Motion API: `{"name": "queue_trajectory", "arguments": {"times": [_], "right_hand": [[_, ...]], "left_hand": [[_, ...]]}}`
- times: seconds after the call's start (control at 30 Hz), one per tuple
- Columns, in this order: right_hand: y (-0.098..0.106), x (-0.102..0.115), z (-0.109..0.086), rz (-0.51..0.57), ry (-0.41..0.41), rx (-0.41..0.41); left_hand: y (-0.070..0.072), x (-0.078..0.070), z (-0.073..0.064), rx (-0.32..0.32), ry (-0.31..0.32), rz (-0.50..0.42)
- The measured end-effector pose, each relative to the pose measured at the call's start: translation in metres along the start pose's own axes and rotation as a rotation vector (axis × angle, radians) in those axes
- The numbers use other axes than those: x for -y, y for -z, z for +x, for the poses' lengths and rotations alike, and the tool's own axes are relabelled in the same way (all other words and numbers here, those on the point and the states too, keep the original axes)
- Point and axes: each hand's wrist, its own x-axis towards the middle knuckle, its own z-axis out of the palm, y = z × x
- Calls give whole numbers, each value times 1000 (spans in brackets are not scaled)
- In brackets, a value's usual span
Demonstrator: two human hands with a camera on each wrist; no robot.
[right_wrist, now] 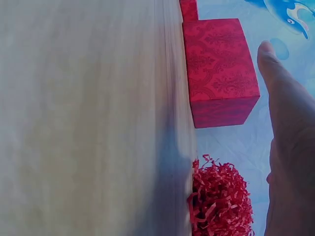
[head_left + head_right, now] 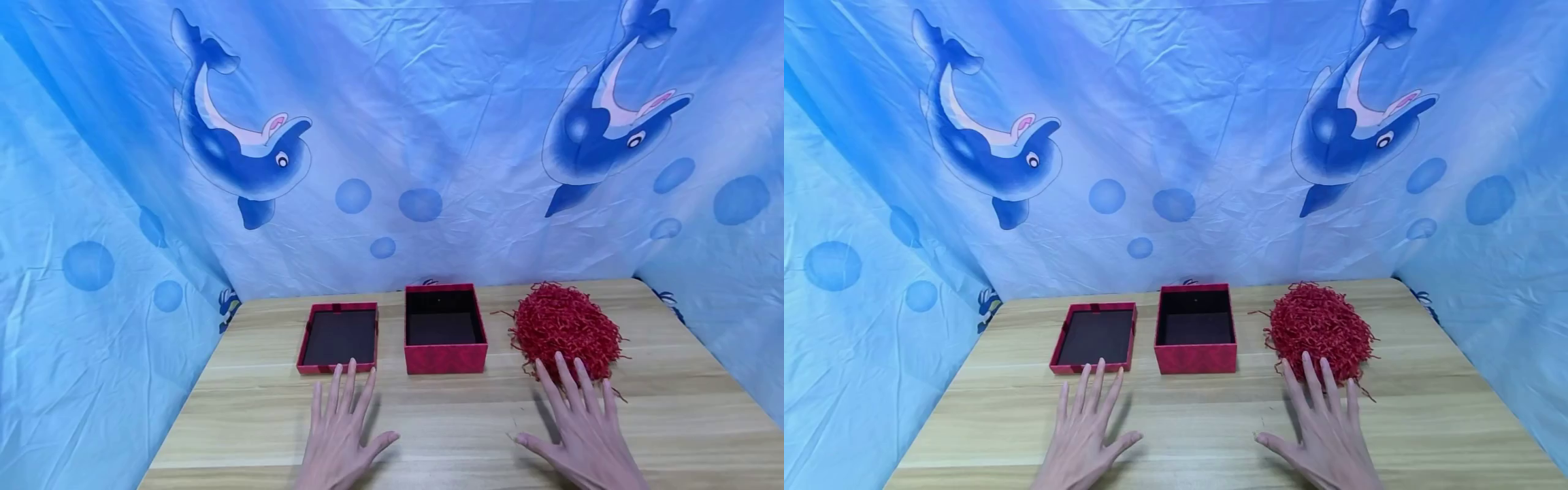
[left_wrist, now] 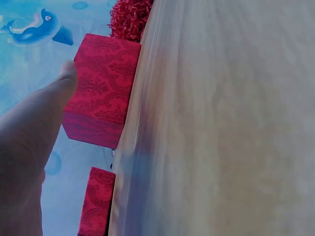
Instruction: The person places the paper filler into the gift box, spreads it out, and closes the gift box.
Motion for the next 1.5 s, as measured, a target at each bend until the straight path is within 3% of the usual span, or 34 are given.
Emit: {"name": "queue_trajectory", "arguments": {"times": [0.17,0.5,0.83,1.2,1.5], "right_hand": [[3,1,5,50,24,-32],[6,-2,23,122,70,-127],[1,-26,44,149,10,-159],[3,-45,59,164,-105,-108],[4,-56,74,161,-173,-38]], "left_hand": [[-1,-1,8,-21,-12,-71],[-5,-4,26,-126,-34,-219],[-9,-12,51,-84,95,-522],[-27,-14,72,-40,163,-599],[-34,-17,83,-15,183,-660]]}}
